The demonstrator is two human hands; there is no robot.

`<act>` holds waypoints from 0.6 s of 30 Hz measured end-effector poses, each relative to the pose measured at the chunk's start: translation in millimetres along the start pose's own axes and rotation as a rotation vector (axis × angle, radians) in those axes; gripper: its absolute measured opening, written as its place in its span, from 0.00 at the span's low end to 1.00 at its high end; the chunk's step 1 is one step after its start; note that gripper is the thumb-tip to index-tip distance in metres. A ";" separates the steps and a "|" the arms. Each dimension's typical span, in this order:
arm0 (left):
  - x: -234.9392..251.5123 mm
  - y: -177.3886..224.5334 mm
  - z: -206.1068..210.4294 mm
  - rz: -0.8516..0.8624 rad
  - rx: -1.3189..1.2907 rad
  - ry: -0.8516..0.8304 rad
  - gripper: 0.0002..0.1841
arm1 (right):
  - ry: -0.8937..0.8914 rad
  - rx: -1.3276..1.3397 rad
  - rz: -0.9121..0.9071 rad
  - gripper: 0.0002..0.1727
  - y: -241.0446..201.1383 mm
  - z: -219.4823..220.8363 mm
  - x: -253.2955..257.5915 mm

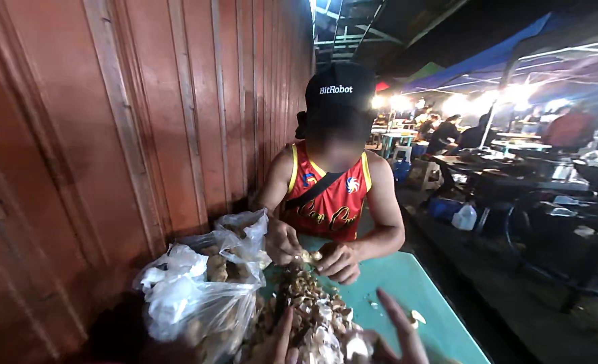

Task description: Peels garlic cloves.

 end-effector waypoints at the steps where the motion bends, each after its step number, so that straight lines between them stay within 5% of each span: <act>1: 0.2 -2.8 3.0 0.012 0.004 0.005 0.27 | -0.019 -0.035 -0.017 0.43 -10.4 5.2 6.9; 6: -2.6 -2.5 1.5 0.121 -0.100 0.103 0.24 | 0.112 -0.001 0.182 0.16 -15.3 12.1 1.4; 12: -22.2 19.8 10.8 0.319 -0.186 0.000 0.22 | 0.250 0.058 0.270 0.13 17.8 -0.8 -40.9; 18: -25.4 25.8 14.8 0.259 -0.120 -0.139 0.24 | 0.457 0.182 0.264 0.15 31.0 0.3 -54.8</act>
Point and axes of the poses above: each hand's wrist, its own x-axis towards the middle knuckle, its own z-axis out of the palm, y = z × x, the point moved 2 cm from there along x, towards the middle knuckle, and after that the axes turned 7 degrees about x, right-handed, at the moved point
